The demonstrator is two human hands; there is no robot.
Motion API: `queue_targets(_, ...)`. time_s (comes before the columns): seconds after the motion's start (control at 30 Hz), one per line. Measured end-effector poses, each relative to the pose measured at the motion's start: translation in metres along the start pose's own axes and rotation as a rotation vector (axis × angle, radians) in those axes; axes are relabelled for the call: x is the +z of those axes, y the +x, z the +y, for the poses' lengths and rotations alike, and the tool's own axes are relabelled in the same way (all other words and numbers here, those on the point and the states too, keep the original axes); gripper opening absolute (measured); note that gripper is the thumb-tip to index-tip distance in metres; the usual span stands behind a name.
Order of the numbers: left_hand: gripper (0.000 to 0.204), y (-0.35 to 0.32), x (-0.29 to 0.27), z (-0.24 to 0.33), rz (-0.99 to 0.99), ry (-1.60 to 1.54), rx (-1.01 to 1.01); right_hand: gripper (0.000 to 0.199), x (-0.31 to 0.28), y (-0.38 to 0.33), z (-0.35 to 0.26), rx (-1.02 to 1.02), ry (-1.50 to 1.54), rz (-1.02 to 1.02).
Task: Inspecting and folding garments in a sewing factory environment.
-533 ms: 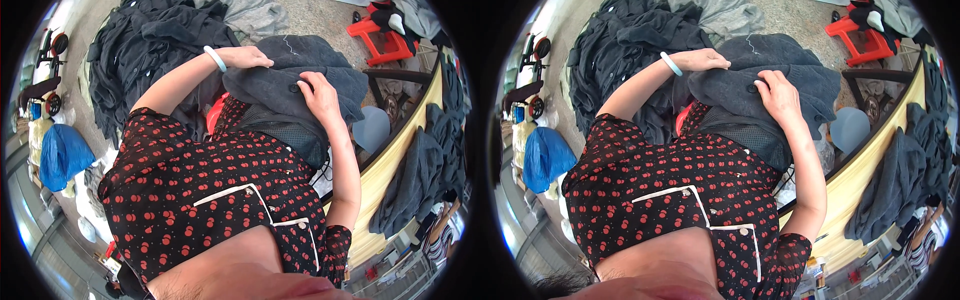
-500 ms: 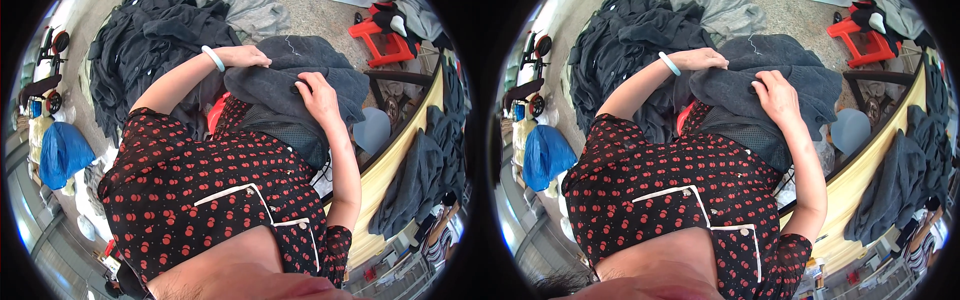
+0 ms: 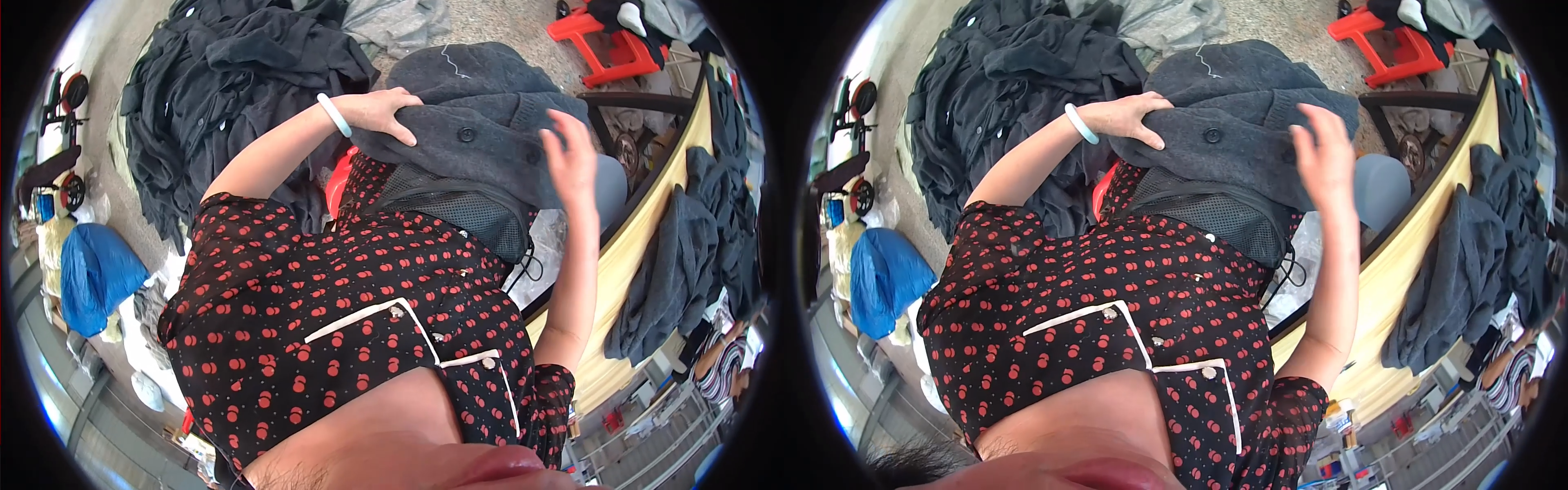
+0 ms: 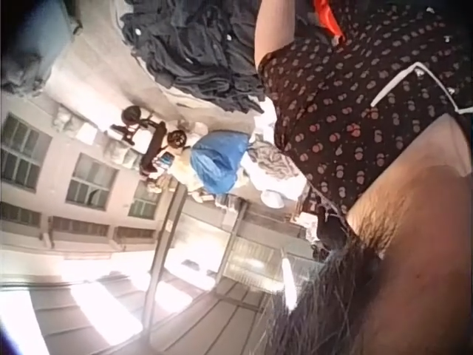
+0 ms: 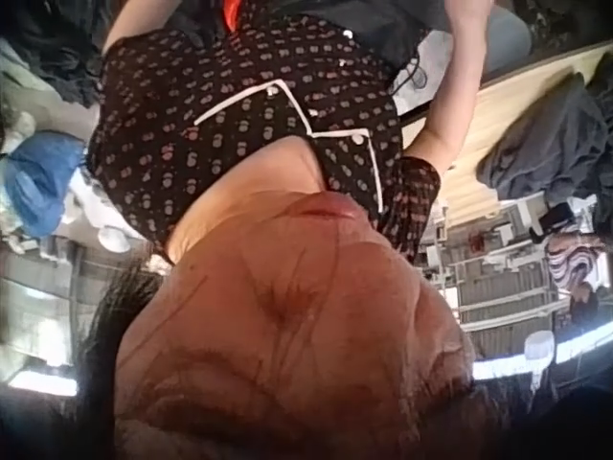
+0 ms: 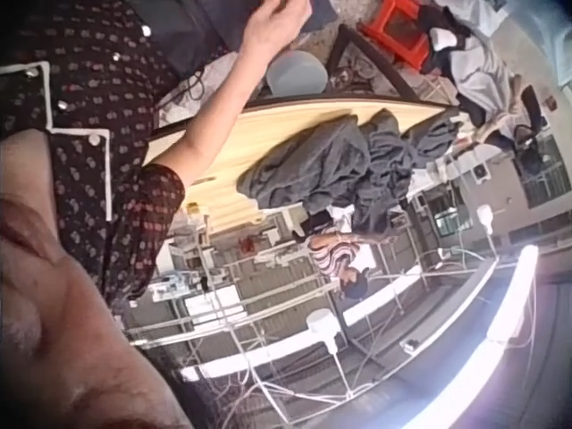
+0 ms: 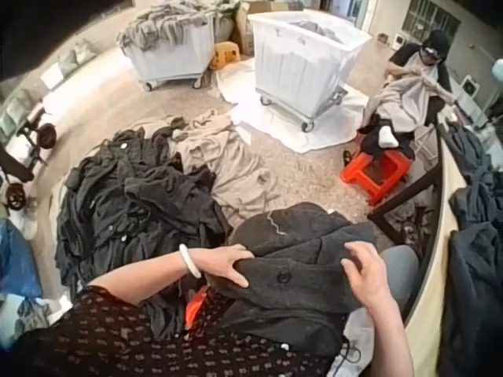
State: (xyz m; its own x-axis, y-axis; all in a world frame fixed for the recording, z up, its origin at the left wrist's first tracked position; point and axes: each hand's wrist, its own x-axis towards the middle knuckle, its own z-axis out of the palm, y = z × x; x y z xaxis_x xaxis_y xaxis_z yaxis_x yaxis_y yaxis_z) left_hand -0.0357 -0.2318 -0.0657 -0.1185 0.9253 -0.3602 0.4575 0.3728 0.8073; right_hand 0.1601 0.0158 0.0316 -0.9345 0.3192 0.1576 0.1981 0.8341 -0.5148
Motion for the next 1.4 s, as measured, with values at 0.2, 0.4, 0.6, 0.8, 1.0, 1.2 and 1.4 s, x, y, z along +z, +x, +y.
queue_targets(0.2,0.061,0.006,-0.018,-0.007,-0.074,0.022,0.012,0.026,-0.058,-0.049,0.053,0.356,-0.054,0.08)
queue_targets(0.4,0.024,0.006,-0.046,0.004,0.216,-0.201,-0.271,0.029,-0.08,-0.09,0.083,0.574,0.0,0.203)
queue_targets(0.6,0.018,0.0,-0.053,0.021,0.25,-0.314,-0.302,0.029,-0.064,-0.095,0.087,0.623,0.197,0.156)
queue_targets(0.8,0.019,-0.013,-0.045,0.056,0.293,-0.149,-0.147,0.026,-0.007,-0.033,0.007,0.02,0.222,-0.068)
queue_targets(1.0,0.019,-0.029,-0.042,0.053,0.276,-0.097,-0.074,0.065,0.041,0.008,-0.011,-0.184,0.085,-0.235)
queue_targets(1.2,0.024,-0.032,-0.032,0.034,0.282,0.001,-0.089,0.056,0.03,-0.017,0.03,0.075,-0.123,-0.448)
queue_targets(1.4,0.023,-0.022,-0.033,0.097,0.215,-0.011,0.162,0.029,-0.073,-0.025,0.035,0.382,0.294,-0.235)
